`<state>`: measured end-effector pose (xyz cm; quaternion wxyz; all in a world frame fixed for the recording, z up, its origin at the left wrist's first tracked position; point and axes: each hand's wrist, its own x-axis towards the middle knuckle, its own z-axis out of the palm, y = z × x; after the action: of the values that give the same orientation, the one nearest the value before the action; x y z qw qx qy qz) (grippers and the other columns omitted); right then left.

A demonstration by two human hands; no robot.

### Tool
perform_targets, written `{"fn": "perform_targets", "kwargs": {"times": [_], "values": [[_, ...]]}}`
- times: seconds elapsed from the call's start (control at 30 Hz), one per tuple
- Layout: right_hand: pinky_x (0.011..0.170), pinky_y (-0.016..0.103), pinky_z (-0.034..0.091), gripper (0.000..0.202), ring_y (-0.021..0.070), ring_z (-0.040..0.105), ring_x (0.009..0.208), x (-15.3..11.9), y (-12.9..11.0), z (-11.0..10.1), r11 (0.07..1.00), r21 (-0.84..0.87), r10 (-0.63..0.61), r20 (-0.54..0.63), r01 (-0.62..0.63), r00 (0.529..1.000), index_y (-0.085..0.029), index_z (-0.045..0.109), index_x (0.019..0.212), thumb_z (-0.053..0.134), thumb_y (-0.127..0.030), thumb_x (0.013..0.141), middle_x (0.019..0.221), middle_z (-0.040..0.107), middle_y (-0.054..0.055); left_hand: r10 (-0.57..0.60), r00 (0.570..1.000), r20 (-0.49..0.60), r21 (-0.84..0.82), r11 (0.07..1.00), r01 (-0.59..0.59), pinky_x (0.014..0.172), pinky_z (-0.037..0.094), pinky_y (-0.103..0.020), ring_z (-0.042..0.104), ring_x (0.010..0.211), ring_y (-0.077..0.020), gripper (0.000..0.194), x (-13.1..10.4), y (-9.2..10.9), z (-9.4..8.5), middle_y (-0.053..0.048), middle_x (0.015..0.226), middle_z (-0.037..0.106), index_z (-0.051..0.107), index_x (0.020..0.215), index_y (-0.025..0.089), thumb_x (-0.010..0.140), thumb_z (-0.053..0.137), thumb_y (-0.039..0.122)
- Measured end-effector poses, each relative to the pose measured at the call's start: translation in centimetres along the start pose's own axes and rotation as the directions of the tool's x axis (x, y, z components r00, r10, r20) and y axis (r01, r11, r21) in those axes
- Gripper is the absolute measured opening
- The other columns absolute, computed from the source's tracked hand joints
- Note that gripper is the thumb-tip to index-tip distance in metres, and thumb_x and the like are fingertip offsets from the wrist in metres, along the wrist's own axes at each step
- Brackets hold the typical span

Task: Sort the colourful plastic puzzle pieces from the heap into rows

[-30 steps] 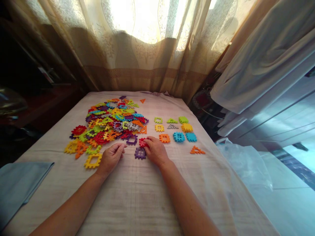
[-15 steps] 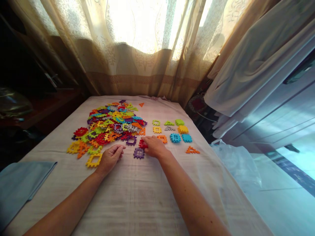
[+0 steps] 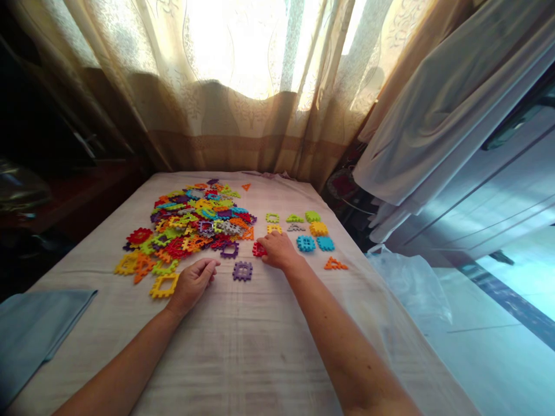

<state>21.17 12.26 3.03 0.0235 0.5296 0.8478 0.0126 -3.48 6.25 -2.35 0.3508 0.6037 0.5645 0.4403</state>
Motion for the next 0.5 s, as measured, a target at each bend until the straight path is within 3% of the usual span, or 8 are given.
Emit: {"fn": "perform_targets", "kwargs": {"times": [0.13,0.27,0.33,0.43,0.5], "values": [[0.1,0.041,0.041,0.049,0.0267,0.052,0.121,-1.2,0.4,0.7,0.988,0.153,0.048,-0.14,-0.026,0.989,-0.019,0.059,0.128,0.061,-0.022,0.079,0.132,0.059,0.013,0.006,1.0,0.005,0.014,1.0,-0.006,0.051,0.046,-0.023,0.058,0.054,-0.0135,0.038,0.1,0.2,-0.1,0.0,0.064,0.063,0.069,0.087,0.019,0.081,0.05,0.052],[0.098,0.037,0.045,0.037,0.0217,0.06,0.11,-3.7,-0.6,2.6,0.938,0.337,0.195,-0.322,-0.08,0.926,-0.02,0.067,0.114,0.051,-0.013,0.082,0.117,0.068,0.009,0.056,0.998,0.025,0.087,0.995,-0.058,0.056,0.048,-0.024,0.061,0.057,-0.0143,0.034,-0.2,0.3,-0.4,0.0,0.068,0.066,0.068,0.091,0.019,0.085,0.048,0.045],[0.093,0.036,0.049,0.033,0.0205,0.063,0.102,-5.2,-1.5,3.9,0.91,0.406,0.241,-0.366,-0.079,0.899,-0.022,0.069,0.107,0.049,-0.013,0.082,0.108,0.071,0.007,0.178,0.983,0.048,0.188,0.965,-0.184,0.063,0.05,-0.025,0.064,0.065,-0.0152,0.028,-0.7,0.2,-0.9,-0.002,0.075,0.07,0.068,0.091,0.02,0.086,0.048,0.039],[0.088,0.036,0.051,0.027,0.0202,0.065,0.095,-6.9,-2.5,5.8,0.885,0.465,0.235,-0.406,-0.022,0.883,-0.022,0.071,0.096,0.048,-0.015,0.083,0.1,0.073,0.007,0.39,0.907,0.16,0.355,0.834,-0.422,0.074,0.051,-0.027,0.066,0.078,-0.0165,0.023,-1.7,0.0,-2.5,-0.005,0.085,0.072,0.069,0.091,0.021,0.089,0.048,0.031],[0.088,0.036,0.052,0.026,0.0204,0.065,0.094,-7.5,-2.8,6.6,0.871,0.492,0.245,-0.43,-0.001,0.869,-0.021,0.072,0.093,0.048,-0.016,0.084,0.097,0.073,0.008,0.458,0.862,0.217,0.456,0.733,-0.504,0.077,0.05,-0.029,0.066,0.081,-0.0173,0.024,-2.2,-0.1,-4.1,-0.005,0.086,0.071,0.068,0.094,0.021,0.091,0.045,0.028]]}}
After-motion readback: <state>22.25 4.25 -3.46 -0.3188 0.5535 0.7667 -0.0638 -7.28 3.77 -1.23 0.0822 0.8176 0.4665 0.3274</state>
